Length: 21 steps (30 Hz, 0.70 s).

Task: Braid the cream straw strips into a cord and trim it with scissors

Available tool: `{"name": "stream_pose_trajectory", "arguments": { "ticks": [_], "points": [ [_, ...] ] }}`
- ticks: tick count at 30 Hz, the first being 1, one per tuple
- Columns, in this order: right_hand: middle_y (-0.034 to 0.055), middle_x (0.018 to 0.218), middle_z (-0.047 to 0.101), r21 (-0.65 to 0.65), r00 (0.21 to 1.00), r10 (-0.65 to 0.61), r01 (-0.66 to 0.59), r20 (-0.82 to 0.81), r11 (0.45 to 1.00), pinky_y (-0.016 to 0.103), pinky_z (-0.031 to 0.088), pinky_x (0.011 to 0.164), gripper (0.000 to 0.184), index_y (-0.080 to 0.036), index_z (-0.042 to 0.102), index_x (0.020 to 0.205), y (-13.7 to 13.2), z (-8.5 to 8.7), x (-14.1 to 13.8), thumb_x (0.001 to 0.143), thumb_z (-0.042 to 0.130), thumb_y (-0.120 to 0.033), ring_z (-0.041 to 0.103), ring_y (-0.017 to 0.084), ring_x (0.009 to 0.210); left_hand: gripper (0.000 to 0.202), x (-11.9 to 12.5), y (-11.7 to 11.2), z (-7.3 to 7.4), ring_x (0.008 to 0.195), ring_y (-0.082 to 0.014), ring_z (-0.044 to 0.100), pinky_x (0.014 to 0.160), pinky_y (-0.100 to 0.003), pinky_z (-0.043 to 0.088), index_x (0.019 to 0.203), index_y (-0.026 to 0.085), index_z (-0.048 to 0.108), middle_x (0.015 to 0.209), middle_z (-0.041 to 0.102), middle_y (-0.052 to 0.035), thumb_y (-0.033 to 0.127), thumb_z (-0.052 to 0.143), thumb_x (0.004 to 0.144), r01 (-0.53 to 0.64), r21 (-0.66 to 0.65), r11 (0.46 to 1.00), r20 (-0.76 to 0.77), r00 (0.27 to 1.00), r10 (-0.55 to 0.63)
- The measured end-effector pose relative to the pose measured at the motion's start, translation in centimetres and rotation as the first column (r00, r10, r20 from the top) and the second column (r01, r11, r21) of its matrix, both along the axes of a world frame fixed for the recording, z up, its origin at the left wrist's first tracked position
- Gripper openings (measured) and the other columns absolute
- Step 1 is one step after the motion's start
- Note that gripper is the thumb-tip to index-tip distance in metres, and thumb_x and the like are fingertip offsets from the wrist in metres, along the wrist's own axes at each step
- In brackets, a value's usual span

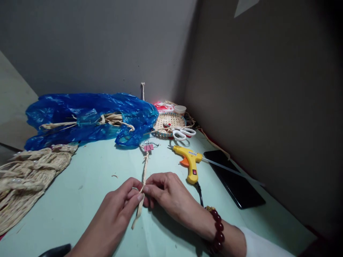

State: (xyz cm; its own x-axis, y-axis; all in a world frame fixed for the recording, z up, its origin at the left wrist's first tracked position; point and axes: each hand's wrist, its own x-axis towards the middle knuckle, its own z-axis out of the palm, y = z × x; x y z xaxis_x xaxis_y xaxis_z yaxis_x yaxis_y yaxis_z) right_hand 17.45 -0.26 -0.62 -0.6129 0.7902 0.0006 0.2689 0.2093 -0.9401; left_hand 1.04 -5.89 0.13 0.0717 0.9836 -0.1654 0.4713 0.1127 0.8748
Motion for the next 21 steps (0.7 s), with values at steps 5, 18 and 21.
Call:
{"name": "stream_pose_trajectory", "arguments": {
  "ticks": [5,18,21],
  "points": [
    [-0.0006,0.061,0.063,-0.004,0.989,-0.134,0.134,-0.057,0.991,0.021,0.036,0.056,0.025,-0.016,0.066,0.066,-0.4,0.0,-0.3,0.085,0.051,-0.021,0.050,0.010,0.057,0.021,-0.4,-0.5,1.1,0.066,-0.0193,0.060,0.065,-0.026,0.040,0.076,0.025,0.062,0.071,0.067,0.0007,0.041,0.054,0.088,-0.014,0.252,0.968,-0.302,0.949,0.093],
    [-0.0035,0.048,0.046,-0.429,0.959,-0.079,-0.047,-0.271,0.902,0.020,0.024,0.047,0.021,-0.010,0.064,0.062,-0.3,1.0,-0.3,0.080,0.056,-0.020,0.035,0.006,0.045,0.020,2.2,-2.6,-1.2,0.047,-0.0177,0.054,0.056,-0.029,0.034,0.073,0.027,0.060,0.054,0.059,0.0018,0.031,0.050,0.089,-0.020,0.289,0.957,-0.260,0.961,0.099],
    [-0.0033,0.050,0.048,-0.457,0.953,-0.122,-0.018,-0.275,0.889,0.021,0.023,0.048,0.019,-0.009,0.068,0.065,-0.3,1.2,-0.3,0.078,0.061,-0.021,0.034,0.006,0.048,0.013,1.8,-2.4,-1.3,0.051,-0.0198,0.056,0.058,-0.030,0.034,0.078,0.026,0.066,0.059,0.064,-0.0012,0.031,0.056,0.085,0.016,0.342,0.940,-0.280,0.956,0.085]
  ]
}}
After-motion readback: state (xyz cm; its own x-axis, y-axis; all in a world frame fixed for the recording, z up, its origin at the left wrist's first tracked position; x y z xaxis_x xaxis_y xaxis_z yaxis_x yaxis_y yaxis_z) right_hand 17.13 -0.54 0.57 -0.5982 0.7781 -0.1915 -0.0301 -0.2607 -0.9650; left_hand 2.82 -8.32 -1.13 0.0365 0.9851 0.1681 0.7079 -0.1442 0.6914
